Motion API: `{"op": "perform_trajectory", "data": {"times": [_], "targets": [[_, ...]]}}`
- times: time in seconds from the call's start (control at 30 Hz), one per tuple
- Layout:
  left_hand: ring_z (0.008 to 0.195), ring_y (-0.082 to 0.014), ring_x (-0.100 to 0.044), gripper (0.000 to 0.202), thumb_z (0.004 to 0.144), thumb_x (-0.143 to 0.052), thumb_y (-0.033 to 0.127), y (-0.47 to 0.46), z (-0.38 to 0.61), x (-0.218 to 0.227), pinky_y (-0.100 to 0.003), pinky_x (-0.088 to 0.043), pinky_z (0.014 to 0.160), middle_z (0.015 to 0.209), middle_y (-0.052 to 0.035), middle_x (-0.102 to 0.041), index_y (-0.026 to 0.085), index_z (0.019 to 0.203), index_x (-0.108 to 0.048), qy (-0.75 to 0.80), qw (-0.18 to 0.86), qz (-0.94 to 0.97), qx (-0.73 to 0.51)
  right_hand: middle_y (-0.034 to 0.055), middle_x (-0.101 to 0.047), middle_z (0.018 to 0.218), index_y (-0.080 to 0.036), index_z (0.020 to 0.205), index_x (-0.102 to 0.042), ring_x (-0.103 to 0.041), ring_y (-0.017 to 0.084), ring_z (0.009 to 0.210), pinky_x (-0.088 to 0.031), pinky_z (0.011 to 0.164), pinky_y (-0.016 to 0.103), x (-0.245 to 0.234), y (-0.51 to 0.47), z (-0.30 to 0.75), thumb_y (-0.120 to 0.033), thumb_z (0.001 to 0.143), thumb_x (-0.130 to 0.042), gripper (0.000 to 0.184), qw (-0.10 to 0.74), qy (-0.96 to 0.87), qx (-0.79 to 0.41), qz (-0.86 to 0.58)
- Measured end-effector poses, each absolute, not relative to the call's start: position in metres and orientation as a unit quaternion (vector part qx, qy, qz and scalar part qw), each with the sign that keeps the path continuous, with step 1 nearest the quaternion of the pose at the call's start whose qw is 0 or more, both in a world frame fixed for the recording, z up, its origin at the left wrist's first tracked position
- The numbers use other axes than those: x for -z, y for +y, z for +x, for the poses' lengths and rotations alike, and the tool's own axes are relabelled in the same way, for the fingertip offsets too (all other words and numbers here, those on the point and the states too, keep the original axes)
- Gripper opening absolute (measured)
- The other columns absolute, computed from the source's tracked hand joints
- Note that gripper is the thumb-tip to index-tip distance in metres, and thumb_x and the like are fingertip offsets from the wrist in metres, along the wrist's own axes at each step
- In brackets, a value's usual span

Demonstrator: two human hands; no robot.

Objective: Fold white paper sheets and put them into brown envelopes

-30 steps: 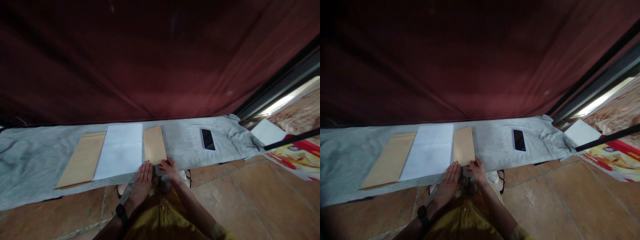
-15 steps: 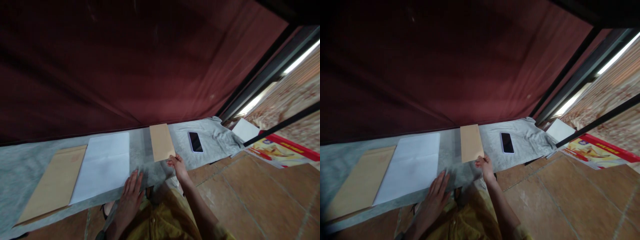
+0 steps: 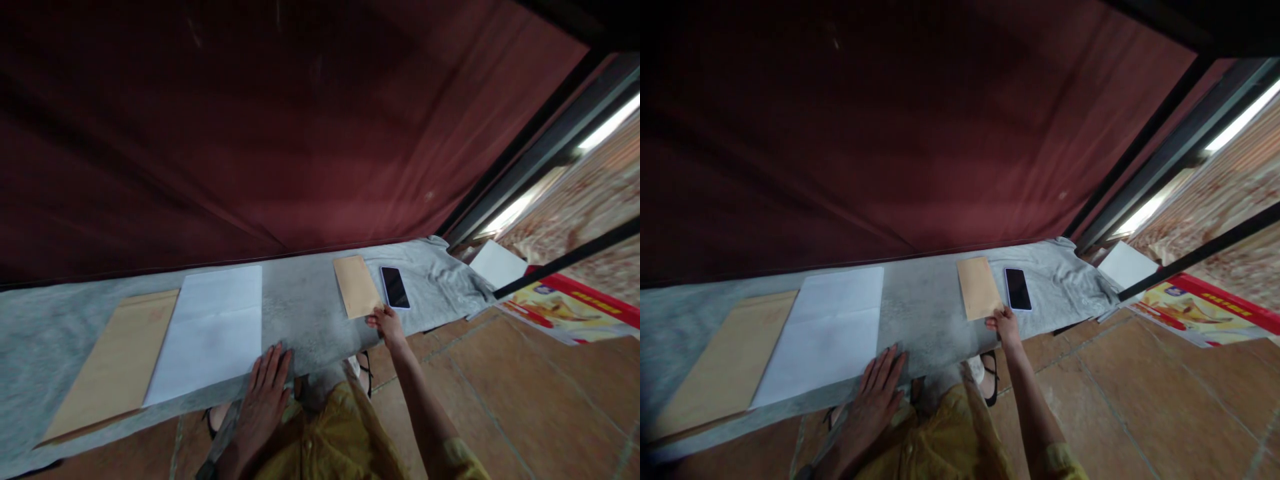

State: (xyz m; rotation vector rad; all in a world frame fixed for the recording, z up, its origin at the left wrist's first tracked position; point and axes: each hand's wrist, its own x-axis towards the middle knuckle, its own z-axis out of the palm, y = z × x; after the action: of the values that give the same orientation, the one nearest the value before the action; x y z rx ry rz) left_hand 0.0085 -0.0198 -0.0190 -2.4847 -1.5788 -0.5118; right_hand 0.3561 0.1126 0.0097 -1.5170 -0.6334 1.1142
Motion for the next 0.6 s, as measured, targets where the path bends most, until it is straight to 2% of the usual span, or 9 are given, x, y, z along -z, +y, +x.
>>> {"op": "perform_trajectory", "data": {"times": [0.13, 0.3, 0.5, 0.6], "targets": [[0.150, -0.0296, -0.030, 0.069, 0.092, -0.046, 0.021, -0.021, 0.008, 0.018, -0.050, -0.027, 0.121, 0.163, -0.0136, -0.032, 0.017, 0.158, -0.026, -0.530, 0.067, -0.830, 0.162, -0.0044, -0.063, 0.053, -0.023, 0.083, -0.052, -0.063, 0.015, 0.042, -0.056, 0.044, 0.024, -0.004, 0.115, 0.357, -0.030, 0.070, -0.072, 0.025, 0.537, -0.245, -0.462, -0.662], [0.150, -0.0286, -0.031, 0.072, 0.091, -0.045, 0.018, -0.022, 0.010, 0.012, -0.049, -0.031, 0.120, 0.165, -0.0127, -0.028, 0.019, 0.159, -0.023, -0.539, 0.055, -0.825, 0.159, -0.0085, -0.063, 0.054, -0.023, 0.105, -0.050, -0.059, 0.014, 0.040, -0.053, 0.041, 0.023, -0.003, 0.112, 0.359, -0.034, 0.068, -0.072, 0.044, 0.535, -0.254, -0.431, -0.681], [0.150, -0.0295, -0.031, 0.070, 0.091, -0.048, 0.019, -0.022, 0.009, 0.009, -0.050, -0.036, 0.117, 0.165, -0.0134, -0.027, 0.019, 0.158, -0.026, -0.539, 0.037, -0.827, 0.156, -0.0061, -0.065, 0.059, -0.021, 0.110, -0.052, -0.059, 0.015, 0.043, -0.051, 0.043, 0.026, -0.007, 0.106, 0.360, -0.038, 0.064, -0.075, 0.054, 0.518, -0.286, -0.404, -0.698], [0.151, -0.0294, -0.030, 0.069, 0.091, -0.048, 0.018, -0.023, 0.008, 0.010, -0.050, -0.036, 0.117, 0.166, -0.0136, -0.025, 0.019, 0.157, -0.027, -0.539, 0.030, -0.826, 0.162, -0.0043, -0.065, 0.061, -0.019, 0.119, -0.054, -0.060, 0.017, 0.046, -0.050, 0.046, 0.028, -0.010, 0.100, 0.358, -0.041, 0.069, -0.073, 0.058, 0.486, -0.318, -0.361, -0.729]]}}
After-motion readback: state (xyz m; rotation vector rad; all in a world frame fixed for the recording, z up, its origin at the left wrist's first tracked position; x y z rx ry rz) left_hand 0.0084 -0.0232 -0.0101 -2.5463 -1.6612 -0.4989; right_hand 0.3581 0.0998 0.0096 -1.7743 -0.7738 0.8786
